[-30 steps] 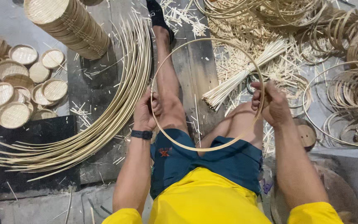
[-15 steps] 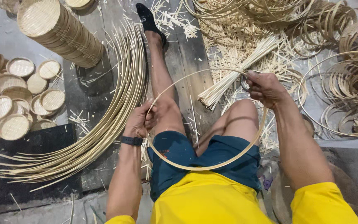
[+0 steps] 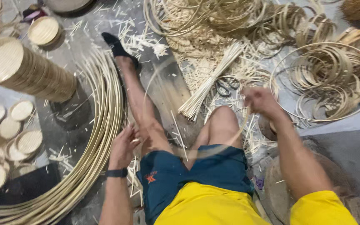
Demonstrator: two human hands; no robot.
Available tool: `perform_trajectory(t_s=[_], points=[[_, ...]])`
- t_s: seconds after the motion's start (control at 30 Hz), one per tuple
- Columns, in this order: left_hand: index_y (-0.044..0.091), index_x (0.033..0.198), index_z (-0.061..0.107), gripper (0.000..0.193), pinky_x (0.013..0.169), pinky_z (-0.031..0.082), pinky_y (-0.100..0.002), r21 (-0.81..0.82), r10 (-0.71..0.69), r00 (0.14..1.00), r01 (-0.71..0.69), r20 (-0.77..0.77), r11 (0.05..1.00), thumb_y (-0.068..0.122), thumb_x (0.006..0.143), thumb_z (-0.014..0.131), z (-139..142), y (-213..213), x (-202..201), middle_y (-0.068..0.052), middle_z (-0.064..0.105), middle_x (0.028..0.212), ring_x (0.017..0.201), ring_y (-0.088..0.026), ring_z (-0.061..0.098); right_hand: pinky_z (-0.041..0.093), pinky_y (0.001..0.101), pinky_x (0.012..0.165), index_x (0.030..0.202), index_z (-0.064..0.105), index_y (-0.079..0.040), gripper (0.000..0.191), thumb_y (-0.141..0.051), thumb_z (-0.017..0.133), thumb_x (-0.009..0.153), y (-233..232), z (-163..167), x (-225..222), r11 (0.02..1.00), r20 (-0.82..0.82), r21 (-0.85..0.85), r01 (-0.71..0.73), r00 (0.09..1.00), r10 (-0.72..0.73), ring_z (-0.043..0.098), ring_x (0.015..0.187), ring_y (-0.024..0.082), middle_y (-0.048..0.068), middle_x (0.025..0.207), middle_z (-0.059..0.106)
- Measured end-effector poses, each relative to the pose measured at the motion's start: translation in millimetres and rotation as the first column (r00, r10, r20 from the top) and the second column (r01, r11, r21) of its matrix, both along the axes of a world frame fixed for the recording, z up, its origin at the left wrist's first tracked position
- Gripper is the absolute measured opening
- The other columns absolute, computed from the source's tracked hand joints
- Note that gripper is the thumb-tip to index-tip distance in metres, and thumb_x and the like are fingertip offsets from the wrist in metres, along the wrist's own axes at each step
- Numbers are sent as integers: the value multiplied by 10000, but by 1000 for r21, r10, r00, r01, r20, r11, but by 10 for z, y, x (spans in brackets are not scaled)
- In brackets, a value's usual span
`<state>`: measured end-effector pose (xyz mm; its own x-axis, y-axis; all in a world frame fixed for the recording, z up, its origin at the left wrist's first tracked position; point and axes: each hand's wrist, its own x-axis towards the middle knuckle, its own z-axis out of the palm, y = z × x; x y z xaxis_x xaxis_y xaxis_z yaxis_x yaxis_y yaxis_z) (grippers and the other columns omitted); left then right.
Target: The person sits on the floor of a bamboo craft workshop and bends thin bamboo strips into circular hoops, joining and securing the ends by hand. They work one strip at a time, flexing the bamboo to form the ring shape and setting finished hoops with a pile of completed rings nearby.
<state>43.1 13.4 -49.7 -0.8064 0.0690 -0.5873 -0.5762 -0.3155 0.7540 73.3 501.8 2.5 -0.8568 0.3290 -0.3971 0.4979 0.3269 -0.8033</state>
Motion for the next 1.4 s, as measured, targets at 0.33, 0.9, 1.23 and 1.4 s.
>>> perform_trajectory(t_s=[0.33, 0.9, 1.23, 1.4], points=[[-14, 1350, 657, 577, 848, 510, -395, -794, -97, 995, 35, -30, 607, 369, 934, 769, -326, -737, 152, -176, 681, 1135, 960, -273, 647, 658, 344, 828, 996, 642, -97, 336, -329, 567, 1227, 896, 459, 135, 914, -748, -195, 356, 549, -373, 691, 870, 168, 89, 989, 692], [185, 1233, 783, 406, 932, 574, -482, -952, -172, 937, 303, 305, -36, 435, 916, 737, -437, -1163, 313, -174, 740, 1237, 1055, -364, 736, 514, 434, 741, 800, 757, -61, 120, -173, 740, 840, -1139, -855, 1040, 835, -307, 520, -183, 872, 382, 679, 761, 321, 112, 749, 705], [130, 1143, 762, 340, 883, 564, -493, -982, -342, 921, 183, 185, -39, 331, 874, 705, -331, -1305, 375, -180, 751, 1111, 1026, -390, 714, 537, 422, 697, 830, 776, -90, 144, -223, 732, 866, -1202, -836, 855, 832, -247, 524, -181, 903, 352, 697, 735, 307, 95, 779, 732], [146, 1133, 776, 321, 914, 547, -492, -964, -369, 893, 214, 258, -157, 315, 883, 669, -394, -1236, 327, -207, 729, 1112, 1025, -405, 701, 554, 406, 692, 853, 783, -96, 152, -238, 732, 871, -1187, -878, 841, 857, -279, 495, -145, 908, 314, 717, 741, 289, 93, 819, 752]])
